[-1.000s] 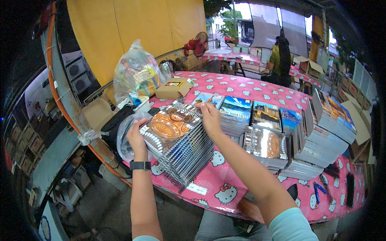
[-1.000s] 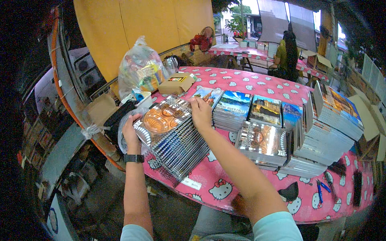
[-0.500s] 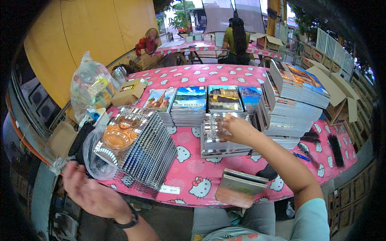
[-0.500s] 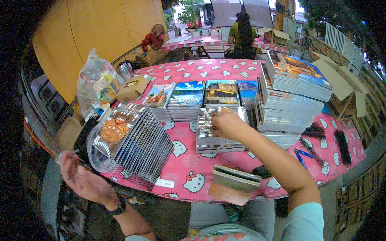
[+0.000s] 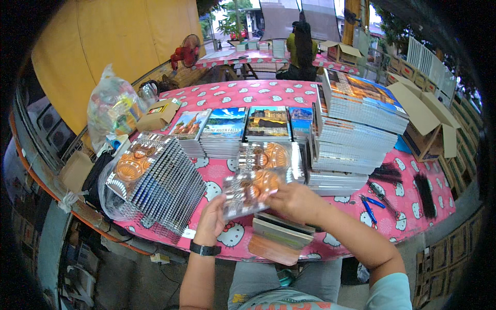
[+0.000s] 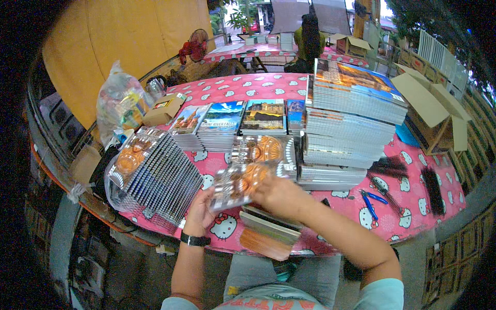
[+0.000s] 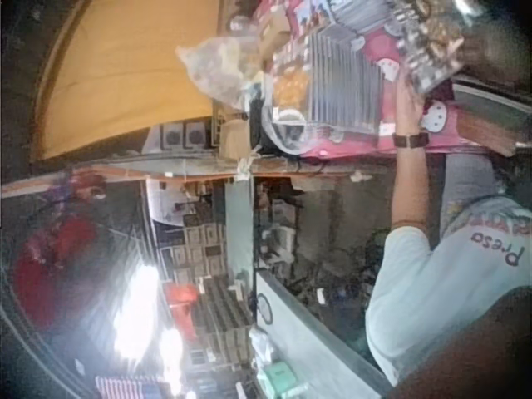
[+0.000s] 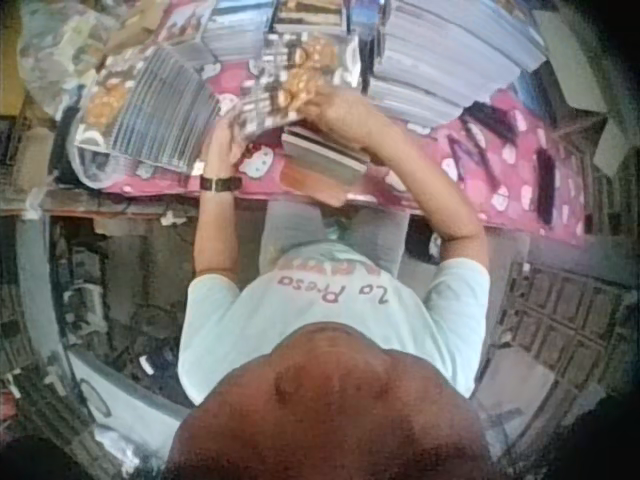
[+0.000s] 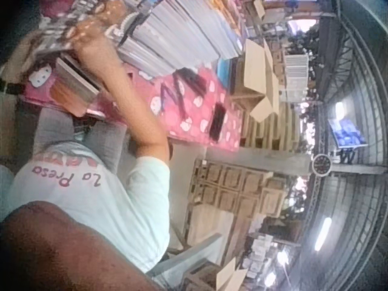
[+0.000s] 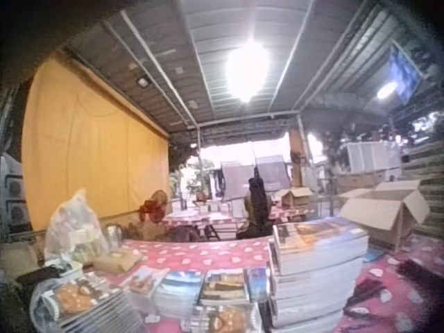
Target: The person organizes and packs notebooks into a cardboard box by hand. The person removes notebooks from a stack on a table, places them into a cardboard box, and luego takes other notebooks, aligns their spines, and prepares them for further processing.
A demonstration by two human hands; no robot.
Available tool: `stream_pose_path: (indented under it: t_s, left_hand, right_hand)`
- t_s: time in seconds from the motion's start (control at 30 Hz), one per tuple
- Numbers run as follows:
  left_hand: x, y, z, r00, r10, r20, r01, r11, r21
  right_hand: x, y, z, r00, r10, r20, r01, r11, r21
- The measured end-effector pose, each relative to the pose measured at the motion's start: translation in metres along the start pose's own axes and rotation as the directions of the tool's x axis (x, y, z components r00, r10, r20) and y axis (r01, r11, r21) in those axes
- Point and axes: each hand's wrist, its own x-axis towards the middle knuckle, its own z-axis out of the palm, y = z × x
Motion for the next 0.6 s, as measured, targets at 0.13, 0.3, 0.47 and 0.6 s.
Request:
stream_pose_path:
  t_s: [0.13,0.3,0.47,0.6]
  left_hand:
    - [-0.005,0.007,0.029,0.947,0.286,0.15,-0.307,0.94,0.151]
    - [-0.022,0.028,0.058,0.832,0.416,0.367,-0.511,0.832,0.215]
    - [-0.009,0.005,0.066,0.795,0.362,0.486,-0.551,0.766,0.331]
    - [-0.004,-0.004,0.062,0.803,0.339,0.491,-0.556,0.724,0.409]
  right_hand:
    - [-0.039,-0.024,-0.031,0.96,0.155,-0.233,-0.14,0.987,0.079]
    - [-0.096,-0.048,-0.035,0.491,0.8,-0.344,-0.428,0.565,0.705]
    - [-0.141,-0.08,-0.003,0.503,0.843,-0.189,-0.477,0.453,0.753]
    - [-0.133,-0.086,-0.007,0.466,0.844,-0.266,-0.559,0.514,0.65]
